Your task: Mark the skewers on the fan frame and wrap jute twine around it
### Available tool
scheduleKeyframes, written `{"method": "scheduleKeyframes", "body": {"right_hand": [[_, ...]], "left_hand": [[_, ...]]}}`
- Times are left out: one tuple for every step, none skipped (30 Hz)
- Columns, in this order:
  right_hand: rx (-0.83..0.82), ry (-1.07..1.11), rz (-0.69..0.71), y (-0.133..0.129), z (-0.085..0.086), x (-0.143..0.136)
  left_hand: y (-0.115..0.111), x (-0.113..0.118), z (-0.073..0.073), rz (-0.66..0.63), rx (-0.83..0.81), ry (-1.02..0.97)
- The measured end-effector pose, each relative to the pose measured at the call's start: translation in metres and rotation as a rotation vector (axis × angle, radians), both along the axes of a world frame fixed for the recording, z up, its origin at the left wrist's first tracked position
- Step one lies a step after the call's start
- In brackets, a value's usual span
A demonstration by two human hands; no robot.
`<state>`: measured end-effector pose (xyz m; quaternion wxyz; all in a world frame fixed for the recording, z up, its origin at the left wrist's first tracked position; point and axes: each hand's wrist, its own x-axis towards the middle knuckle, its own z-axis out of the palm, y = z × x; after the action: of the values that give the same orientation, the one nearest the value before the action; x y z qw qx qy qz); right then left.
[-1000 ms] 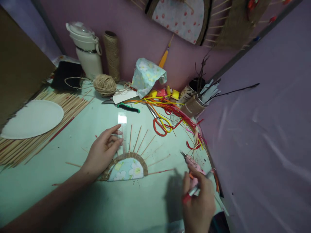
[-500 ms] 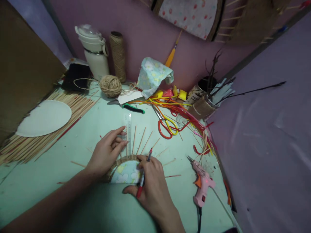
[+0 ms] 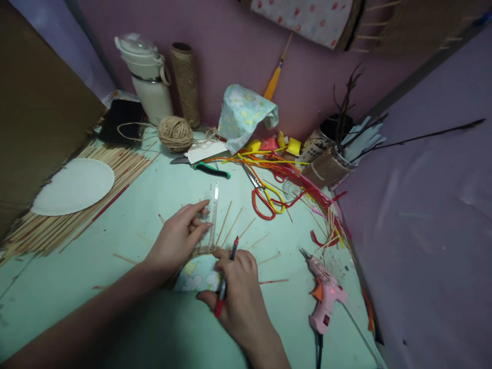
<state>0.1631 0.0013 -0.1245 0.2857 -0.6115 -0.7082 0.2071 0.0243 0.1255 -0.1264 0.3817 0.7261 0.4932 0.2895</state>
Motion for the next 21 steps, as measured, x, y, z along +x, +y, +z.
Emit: {"method": "scheduleKeyframes", "body": {"right_hand": [[-0.002,0.001,0.001,-0.0001,0.0002,0.0001],[-0.008,0.001,0.002,0.0,0.0003,0.0002],[-0.015,0.0,0.003,0.0002,0.0004,0.0003],[-0.02,-0.001,0.004,0.0006,0.0004,0.0003],[-0.019,-0.002,0.006,0.001,0.0003,0.0004],[-0.018,-0.001,0.007,0.0014,0.0001,0.0005],[-0.015,0.0,0.007,0.0016,-0.0002,0.0005],[-0.014,0.002,0.008,0.0017,-0.0005,0.0005],[-0.015,0.004,0.01,0.0016,-0.0008,0.0005],[-0.019,0.007,0.011,0.0013,-0.0011,0.0006],[-0.024,0.008,0.012,0.001,-0.0014,0.0006],[-0.026,0.01,0.014,0.0006,-0.0018,0.0007],[-0.026,0.011,0.016,0.0002,-0.0021,0.0007],[-0.024,0.013,0.017,-0.0001,-0.0023,0.0007],[-0.021,0.014,0.018,-0.0002,-0.0025,0.0007],[-0.018,0.015,0.019,-0.0003,-0.0027,0.0006],[-0.018,0.016,0.019,-0.0003,-0.0027,0.0005],[-0.019,0.017,0.017,-0.0002,-0.0027,0.0004],[-0.02,0.017,0.018,-0.0002,-0.0026,0.0004],[-0.023,0.017,0.018,-0.0002,-0.0026,0.0004],[-0.026,0.018,0.019,-0.0001,-0.0025,0.0004]], "left_hand": [[-0.0003,-0.001,-0.0003,0.001,0.007,0.004],[-0.0006,-0.0021,-0.0007,0.002,0.014,0.008],[-0.001,-0.0031,-0.0014,0.002,0.017,0.013],[-0.0014,-0.0041,-0.0022,0.003,0.018,0.02],[-0.0018,-0.0048,-0.0031,0.004,0.017,0.025],[-0.0021,-0.0055,-0.0041,0.004,0.014,0.031],[-0.0024,-0.0059,-0.005,0.002,0.01,0.035],[-0.0026,-0.0063,-0.0058,0.001,0.006,0.038],[-0.0027,-0.0066,-0.0065,0.0,0.004,0.041],[-0.0028,-0.0068,-0.0071,0.0,0.004,0.043],[-0.0029,-0.007,-0.0075,0.0,0.005,0.044],[-0.0029,-0.0071,-0.0079,0.002,0.007,0.044],[-0.0028,-0.0071,-0.0081,0.005,0.009,0.043],[-0.0028,-0.0071,-0.0083,0.009,0.01,0.042],[-0.0029,-0.0071,-0.0083,0.011,0.011,0.04],[-0.0029,-0.007,-0.0083,0.013,0.013,0.039],[-0.003,-0.007,-0.0082,0.014,0.015,0.04],[-0.0031,-0.0069,-0.008,0.014,0.017,0.044],[-0.0031,-0.0068,-0.0078,0.012,0.017,0.048],[-0.0032,-0.0068,-0.0075,0.009,0.017,0.053],[-0.0032,-0.0068,-0.0071,0.007,0.014,0.057]]}}
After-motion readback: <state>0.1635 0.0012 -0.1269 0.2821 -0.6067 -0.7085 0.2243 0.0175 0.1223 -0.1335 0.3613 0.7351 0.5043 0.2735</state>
